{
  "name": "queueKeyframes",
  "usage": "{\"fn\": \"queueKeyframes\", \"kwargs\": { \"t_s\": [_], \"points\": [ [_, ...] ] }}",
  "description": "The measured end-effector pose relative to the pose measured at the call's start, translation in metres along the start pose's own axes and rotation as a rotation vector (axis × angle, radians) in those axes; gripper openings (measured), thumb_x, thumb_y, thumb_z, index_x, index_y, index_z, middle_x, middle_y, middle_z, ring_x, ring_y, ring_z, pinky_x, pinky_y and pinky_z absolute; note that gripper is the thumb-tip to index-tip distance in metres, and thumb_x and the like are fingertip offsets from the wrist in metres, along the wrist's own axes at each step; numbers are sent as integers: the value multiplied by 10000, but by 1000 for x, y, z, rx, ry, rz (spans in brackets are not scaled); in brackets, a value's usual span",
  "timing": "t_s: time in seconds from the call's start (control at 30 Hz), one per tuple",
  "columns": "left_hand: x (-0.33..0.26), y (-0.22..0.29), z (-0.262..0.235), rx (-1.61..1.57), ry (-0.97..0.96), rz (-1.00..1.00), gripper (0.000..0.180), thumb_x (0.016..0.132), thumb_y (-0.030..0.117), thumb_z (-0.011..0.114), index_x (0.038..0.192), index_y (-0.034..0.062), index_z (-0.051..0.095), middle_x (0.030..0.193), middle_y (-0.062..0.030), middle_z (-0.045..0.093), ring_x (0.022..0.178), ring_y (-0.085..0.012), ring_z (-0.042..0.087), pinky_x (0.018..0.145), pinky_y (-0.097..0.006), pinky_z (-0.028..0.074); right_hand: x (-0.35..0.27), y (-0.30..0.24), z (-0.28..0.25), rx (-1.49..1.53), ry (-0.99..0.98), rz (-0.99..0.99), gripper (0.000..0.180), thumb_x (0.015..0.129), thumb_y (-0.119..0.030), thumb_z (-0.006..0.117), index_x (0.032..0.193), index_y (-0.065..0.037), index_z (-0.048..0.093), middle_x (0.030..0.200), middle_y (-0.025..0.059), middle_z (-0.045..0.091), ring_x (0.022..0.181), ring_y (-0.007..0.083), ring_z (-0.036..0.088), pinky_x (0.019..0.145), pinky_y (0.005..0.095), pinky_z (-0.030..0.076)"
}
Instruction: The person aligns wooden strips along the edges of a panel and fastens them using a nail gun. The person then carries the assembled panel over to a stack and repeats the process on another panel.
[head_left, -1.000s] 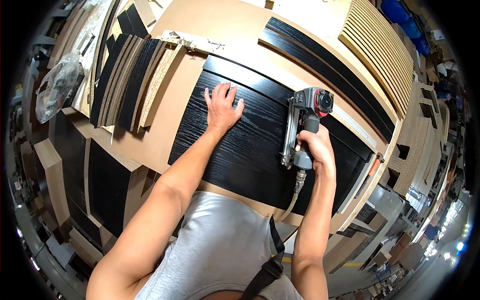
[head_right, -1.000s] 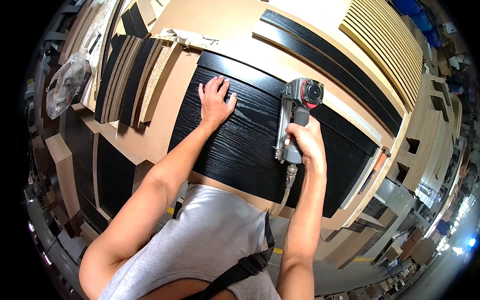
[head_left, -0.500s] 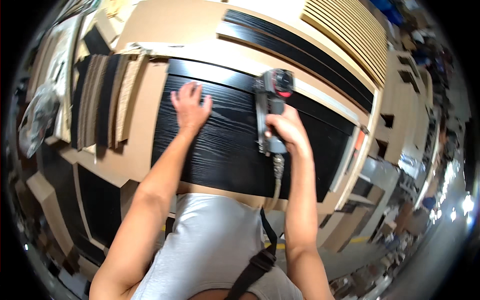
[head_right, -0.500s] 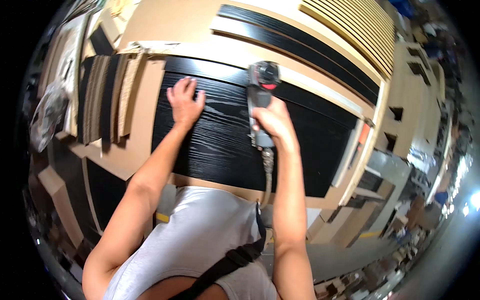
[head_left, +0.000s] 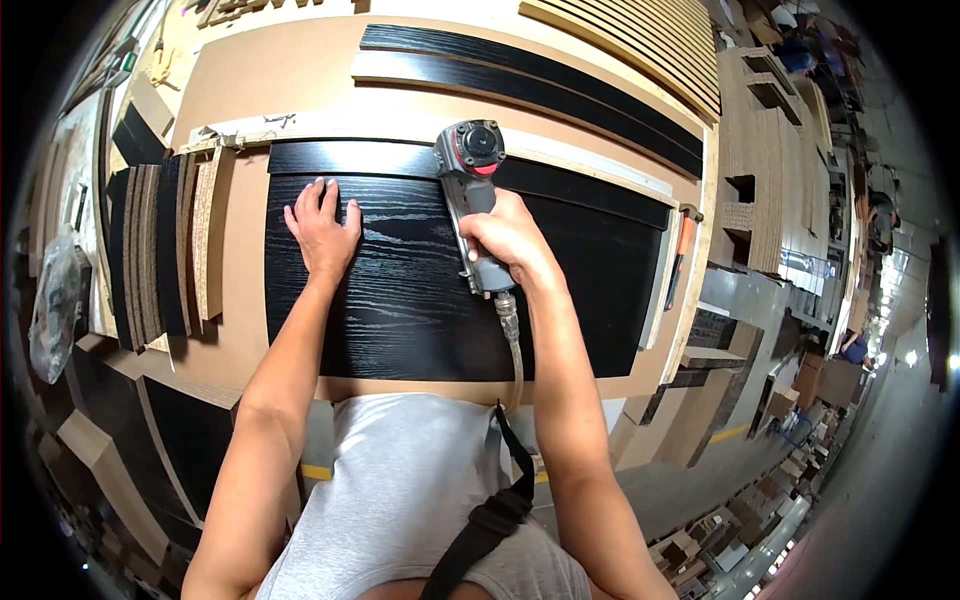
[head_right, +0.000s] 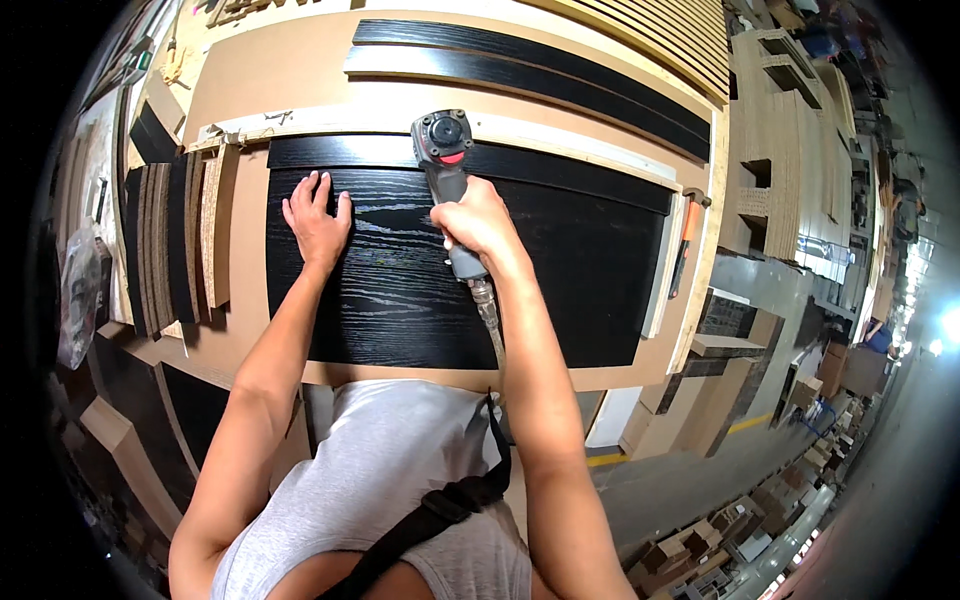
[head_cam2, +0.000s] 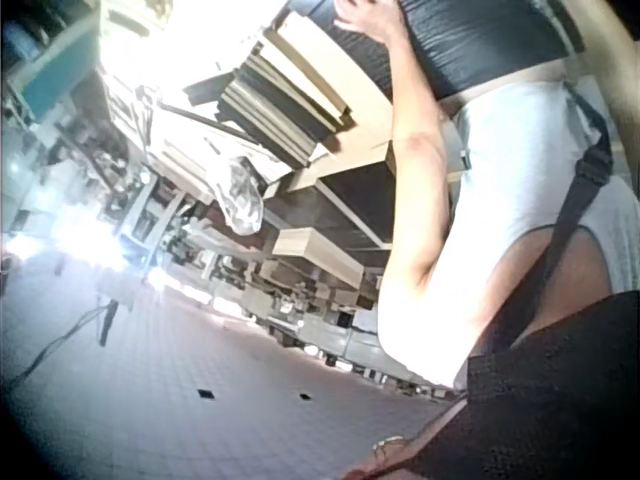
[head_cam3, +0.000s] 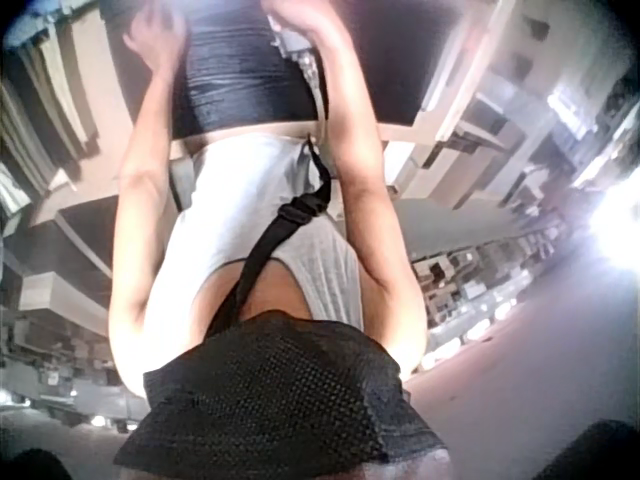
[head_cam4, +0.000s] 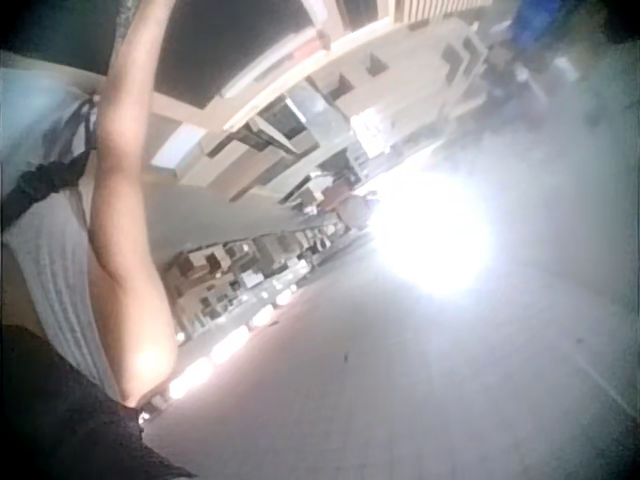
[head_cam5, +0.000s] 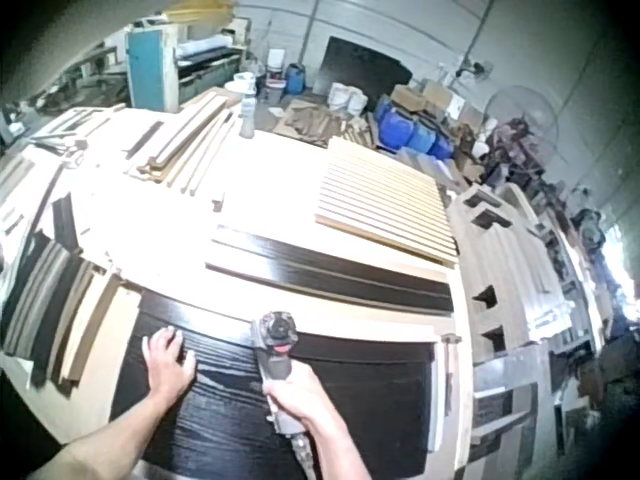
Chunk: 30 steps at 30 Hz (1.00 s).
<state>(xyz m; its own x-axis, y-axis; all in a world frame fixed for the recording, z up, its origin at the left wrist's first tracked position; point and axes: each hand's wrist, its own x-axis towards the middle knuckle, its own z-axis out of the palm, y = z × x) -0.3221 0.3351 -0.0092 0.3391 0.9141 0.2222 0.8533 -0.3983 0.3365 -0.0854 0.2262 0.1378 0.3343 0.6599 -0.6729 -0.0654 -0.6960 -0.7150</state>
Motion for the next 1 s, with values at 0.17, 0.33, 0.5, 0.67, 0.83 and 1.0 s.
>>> {"fn": "queueKeyframes", "kwargs": {
  "t_s": [0.17,0.33,0.5,0.67,0.83,1.0],
  "points": [
    [1,0,-1,-6,-4,6,452,877,310,692,1262,75,665,1376,-98,561,1357,-268,448,1166,-624,226,-8,-9,0,29,-29,-12,95,727,6,618,807,16,565,633,71,602,493,147,581,484,308,470],
    [1,-2,-1,2,-1,10,441,874,307,690,1250,75,668,1369,-108,559,1348,-276,455,1161,-625,237,-11,-13,4,40,-8,1,80,729,17,612,797,21,569,632,69,594,496,154,573,479,317,455],
    [1,-3,-6,-4,16,25,444,880,333,660,1224,53,674,1353,-128,575,1345,-293,454,1156,-626,241,-7,-7,5,72,-30,-37,93,736,17,613,823,10,584,645,54,598,491,135,571,474,296,457],
    [1,2,-4,-54,25,5,451,858,337,683,1210,55,679,1319,-128,575,1325,-284,459,1161,-634,221,-8,-8,0,119,-39,-18,79,729,46,586,803,19,575,650,63,590,492,147,572,475,292,467],
    [0,0,-8,-68,14,-18,456,846,301,709,1235,66,665,1348,-122,563,1330,-295,459,1152,-640,231,-9,-15,1,78,-70,3,167,695,29,585,861,19,586,662,81,589,517,180,589,504,303,492],
    [0,0,-6,-81,12,-19,459,845,302,713,1234,62,666,1344,-122,564,1330,-294,458,1150,-641,230,-8,-18,5,70,-74,-5,299,705,28,576,1003,31,599,668,81,591,515,174,581,512,296,488]
  ]
}}
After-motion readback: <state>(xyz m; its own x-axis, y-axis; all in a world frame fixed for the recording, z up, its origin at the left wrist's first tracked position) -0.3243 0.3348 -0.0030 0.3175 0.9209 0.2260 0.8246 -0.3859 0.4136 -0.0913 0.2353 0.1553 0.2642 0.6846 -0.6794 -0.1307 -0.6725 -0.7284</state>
